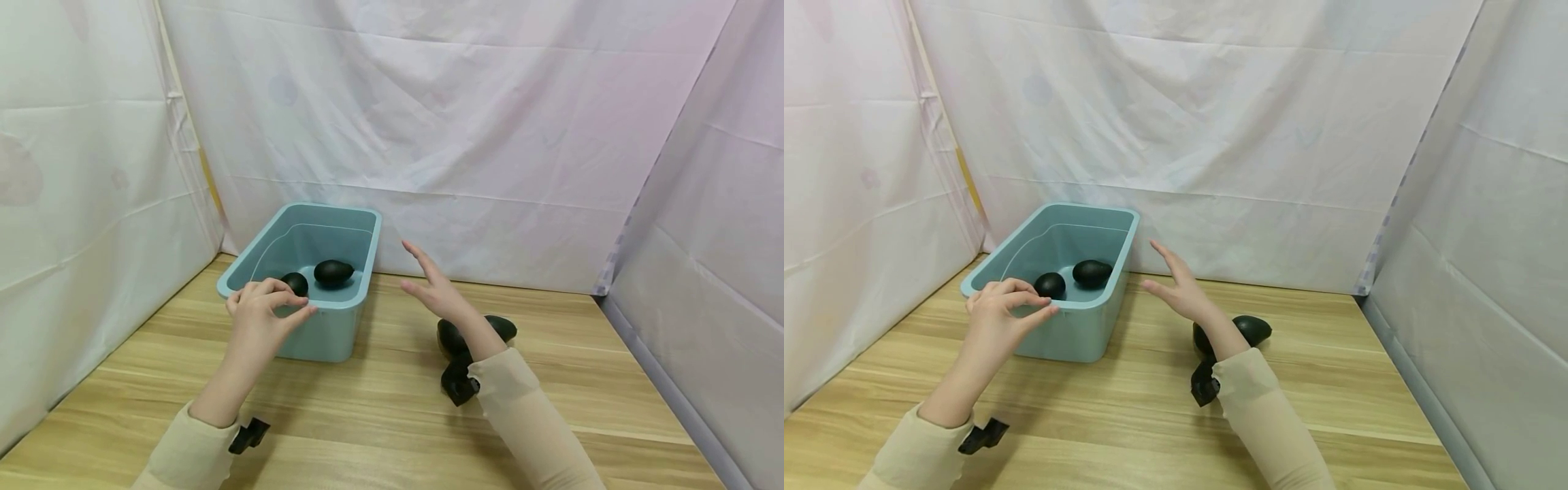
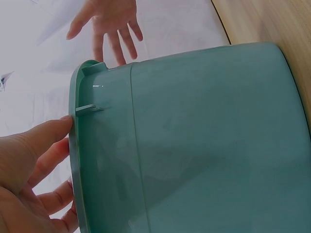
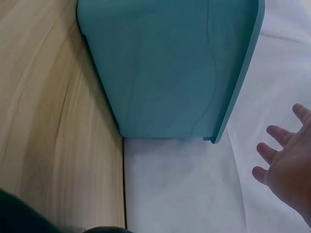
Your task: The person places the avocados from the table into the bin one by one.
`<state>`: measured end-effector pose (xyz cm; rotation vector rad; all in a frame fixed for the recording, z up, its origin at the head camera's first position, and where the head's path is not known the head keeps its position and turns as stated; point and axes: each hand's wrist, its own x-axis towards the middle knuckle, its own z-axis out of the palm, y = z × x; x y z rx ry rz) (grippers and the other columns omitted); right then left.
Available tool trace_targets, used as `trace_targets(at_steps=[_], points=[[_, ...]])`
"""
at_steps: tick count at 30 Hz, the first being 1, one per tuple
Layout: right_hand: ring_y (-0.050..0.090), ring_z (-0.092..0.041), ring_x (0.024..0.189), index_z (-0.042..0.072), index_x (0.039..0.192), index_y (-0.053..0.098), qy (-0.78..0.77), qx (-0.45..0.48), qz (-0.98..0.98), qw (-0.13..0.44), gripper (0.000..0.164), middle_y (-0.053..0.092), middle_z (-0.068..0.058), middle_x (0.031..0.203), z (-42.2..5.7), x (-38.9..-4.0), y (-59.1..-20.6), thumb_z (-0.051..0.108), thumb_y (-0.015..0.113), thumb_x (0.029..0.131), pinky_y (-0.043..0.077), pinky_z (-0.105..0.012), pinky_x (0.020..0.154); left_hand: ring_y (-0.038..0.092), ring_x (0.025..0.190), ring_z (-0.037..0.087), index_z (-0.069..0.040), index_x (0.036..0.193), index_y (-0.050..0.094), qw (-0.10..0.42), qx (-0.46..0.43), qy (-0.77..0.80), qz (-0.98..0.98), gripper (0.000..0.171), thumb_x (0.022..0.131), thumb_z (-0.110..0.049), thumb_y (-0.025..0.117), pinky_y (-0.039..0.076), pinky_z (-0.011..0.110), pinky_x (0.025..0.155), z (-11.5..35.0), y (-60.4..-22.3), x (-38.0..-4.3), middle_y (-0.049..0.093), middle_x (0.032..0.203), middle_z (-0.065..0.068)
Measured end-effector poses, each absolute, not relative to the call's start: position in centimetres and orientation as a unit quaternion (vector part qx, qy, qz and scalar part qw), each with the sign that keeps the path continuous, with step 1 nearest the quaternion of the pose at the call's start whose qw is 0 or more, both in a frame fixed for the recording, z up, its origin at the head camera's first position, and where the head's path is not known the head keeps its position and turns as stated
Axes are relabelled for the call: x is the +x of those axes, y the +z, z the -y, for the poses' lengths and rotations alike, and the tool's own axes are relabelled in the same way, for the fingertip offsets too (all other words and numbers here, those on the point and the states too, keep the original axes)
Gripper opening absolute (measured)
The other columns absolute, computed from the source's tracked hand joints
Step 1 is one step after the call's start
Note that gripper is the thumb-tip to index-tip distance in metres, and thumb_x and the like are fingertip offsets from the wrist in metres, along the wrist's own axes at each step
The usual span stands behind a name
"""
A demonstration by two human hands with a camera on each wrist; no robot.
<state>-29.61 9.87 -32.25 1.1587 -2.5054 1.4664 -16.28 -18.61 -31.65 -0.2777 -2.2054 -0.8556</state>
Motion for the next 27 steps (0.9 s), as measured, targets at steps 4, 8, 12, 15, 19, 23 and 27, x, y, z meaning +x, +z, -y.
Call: trace_targets(at_steps=[4,8,12,15,19,23,27], points=[[0.007,-0.025,0.144,0.021,0.155,0.015,0.472,0.373,0.799,0.009,0.097,0.011,-0.002,0.158,-10.6,-29.7,-32.5,0.073,0.05,0.081,0.011,-0.06,0.108,0.046,0.088,0.027,-0.007,0.076,0.076,0.372,-0.109,-0.334,0.859,0.016,0.066,-0.009,0.088,0.017,0.059,0.088,18.6,-31.6,-16.3,0.06,0.084,0.002],[0.006,-0.028,0.144,0.018,0.155,0.014,0.477,0.369,0.798,0.007,0.1,0.011,-0.006,0.158,-11.2,-29.4,-32.4,0.074,0.049,0.08,0.01,-0.06,0.108,0.046,0.088,0.026,-0.006,0.076,0.076,0.372,-0.108,-0.336,0.859,0.016,0.066,-0.009,0.088,0.017,0.058,0.088,18.6,-31.6,-16.2,0.06,0.084,0.002],[0.006,-0.033,0.143,0.009,0.154,0.013,0.482,0.373,0.793,0.006,0.106,0.012,-0.014,0.157,-11.6,-27.9,-31.1,0.075,0.048,0.079,0.01,-0.061,0.107,0.046,0.088,0.026,-0.007,0.076,0.076,0.371,-0.108,-0.336,0.859,0.016,0.066,-0.01,0.088,0.017,0.058,0.088,18.6,-31.6,-16.2,0.06,0.085,0.002],[0.006,-0.035,0.143,0.005,0.153,0.013,0.481,0.375,0.792,0.009,0.1,0.013,-0.017,0.156,-12.0,-26.8,-30.3,0.069,0.049,0.085,0.01,-0.062,0.107,0.046,0.088,0.026,-0.007,0.077,0.076,0.37,-0.108,-0.335,0.86,0.016,0.067,-0.011,0.088,0.017,0.059,0.088,18.6,-31.6,-16.2,0.06,0.085,0.002],[0.007,-0.035,0.143,0.004,0.153,0.014,0.479,0.376,0.793,0.018,0.083,0.013,-0.017,0.157,-12.8,-26.6,-30.3,0.047,0.055,0.095,0.009,-0.063,0.106,0.046,0.088,0.026,-0.007,0.077,0.076,0.37,-0.109,-0.333,0.861,0.016,0.067,-0.012,0.088,0.017,0.059,0.088,18.6,-31.7,-16.3,0.06,0.085,0.002],[0.007,-0.036,0.143,0.004,0.153,0.014,0.478,0.375,0.794,0.028,0.081,0.013,-0.018,0.156,-13.6,-26.8,-30.6,0.04,0.058,0.095,0.009,-0.064,0.106,0.046,0.088,0.026,-0.007,0.077,0.076,0.37,-0.109,-0.333,0.86,0.016,0.067,-0.012,0.088,0.017,0.059,0.088,18.6,-31.7,-16.3,0.06,0.085,0.002],[0.007,-0.036,0.143,0.005,0.153,0.014,0.486,0.367,0.793,0.03,0.086,0.014,-0.019,0.156,-14.4,-26.8,-30.8,0.048,0.058,0.093,0.009,-0.065,0.105,0.046,0.088,0.026,-0.007,0.077,0.076,0.37,-0.109,-0.333,0.861,0.016,0.067,-0.012,0.088,0.017,0.06,0.089,18.6,-31.7,-16.3,0.06,0.085,0.002]])
